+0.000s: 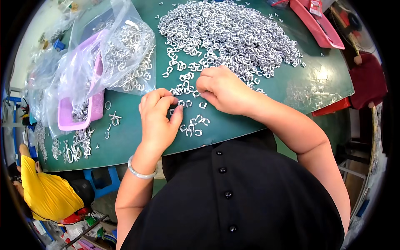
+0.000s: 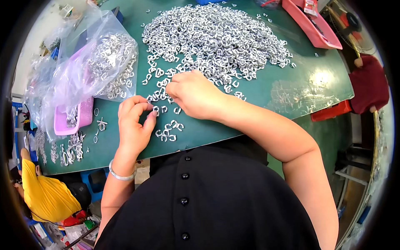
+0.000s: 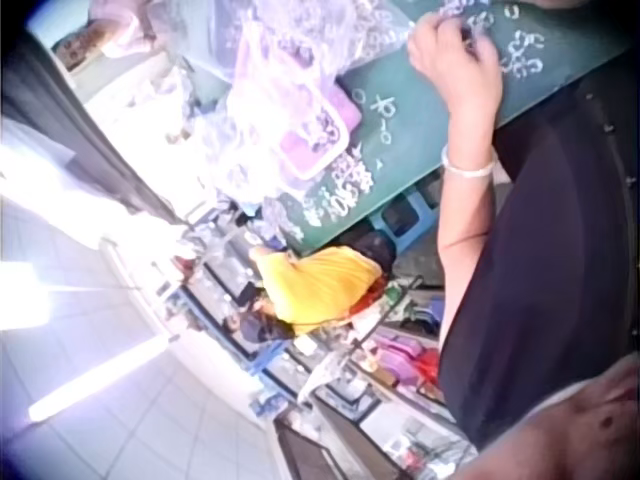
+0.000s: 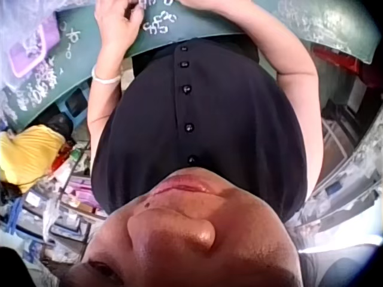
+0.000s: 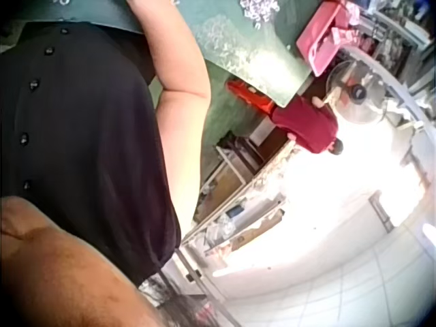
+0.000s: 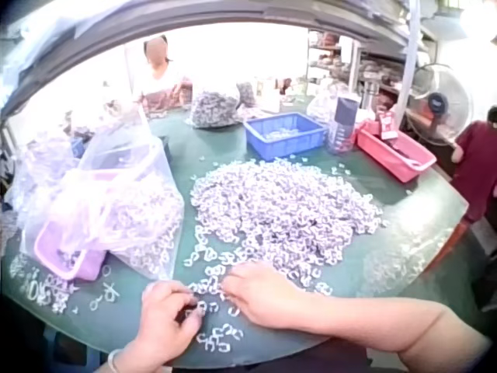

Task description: The person connects small metal clips together by hand, picking individual pieces from a pile and joining them on the work table.

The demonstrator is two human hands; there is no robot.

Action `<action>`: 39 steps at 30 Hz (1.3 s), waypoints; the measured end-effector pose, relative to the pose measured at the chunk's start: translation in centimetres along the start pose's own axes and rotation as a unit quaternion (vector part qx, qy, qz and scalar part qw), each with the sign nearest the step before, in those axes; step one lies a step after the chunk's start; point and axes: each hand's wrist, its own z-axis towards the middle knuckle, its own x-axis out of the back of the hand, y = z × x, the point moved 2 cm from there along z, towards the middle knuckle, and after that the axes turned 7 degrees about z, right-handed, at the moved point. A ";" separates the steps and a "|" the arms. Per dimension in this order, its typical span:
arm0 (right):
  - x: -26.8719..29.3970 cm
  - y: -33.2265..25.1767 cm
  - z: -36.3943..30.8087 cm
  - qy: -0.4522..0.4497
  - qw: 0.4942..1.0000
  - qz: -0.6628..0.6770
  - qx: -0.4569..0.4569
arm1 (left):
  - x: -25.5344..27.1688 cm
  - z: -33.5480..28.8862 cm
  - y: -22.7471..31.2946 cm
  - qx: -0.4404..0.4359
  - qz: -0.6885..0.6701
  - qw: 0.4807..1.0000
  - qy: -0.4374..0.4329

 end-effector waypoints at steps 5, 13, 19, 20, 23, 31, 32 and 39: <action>0.3 -0.1 -1.4 -0.028 0.999 0.009 -0.015 | 0.2 -0.8 -0.3 0.014 0.007 1.000 -0.002; 1.3 -0.9 -2.7 0.004 0.999 -0.029 0.046 | 0.8 -0.3 -0.9 0.002 0.031 0.999 -0.016; 1.0 -1.6 -3.2 0.011 0.996 -0.069 0.054 | 2.2 -1.4 -2.1 0.025 0.022 0.999 0.007; 0.9 -1.8 -3.2 0.013 0.992 -0.099 0.072 | 2.4 -1.6 -2.1 0.021 0.009 1.000 -0.004; 0.9 -2.1 -3.1 0.007 0.993 -0.093 0.066 | 2.5 -2.1 -1.8 0.018 -0.009 0.999 -0.028; 0.1 -2.6 -2.8 -0.014 0.994 -0.099 0.048 | 2.4 -2.1 -1.1 -0.015 0.008 0.998 -0.060; 0.1 -2.7 -2.8 -0.014 0.994 -0.093 0.047 | 2.3 -2.2 -1.1 -0.014 0.007 0.998 -0.060; 0.1 -2.7 -3.0 -0.011 0.995 -0.100 0.026 | 2.5 -2.6 -1.4 -0.006 0.000 0.999 -0.033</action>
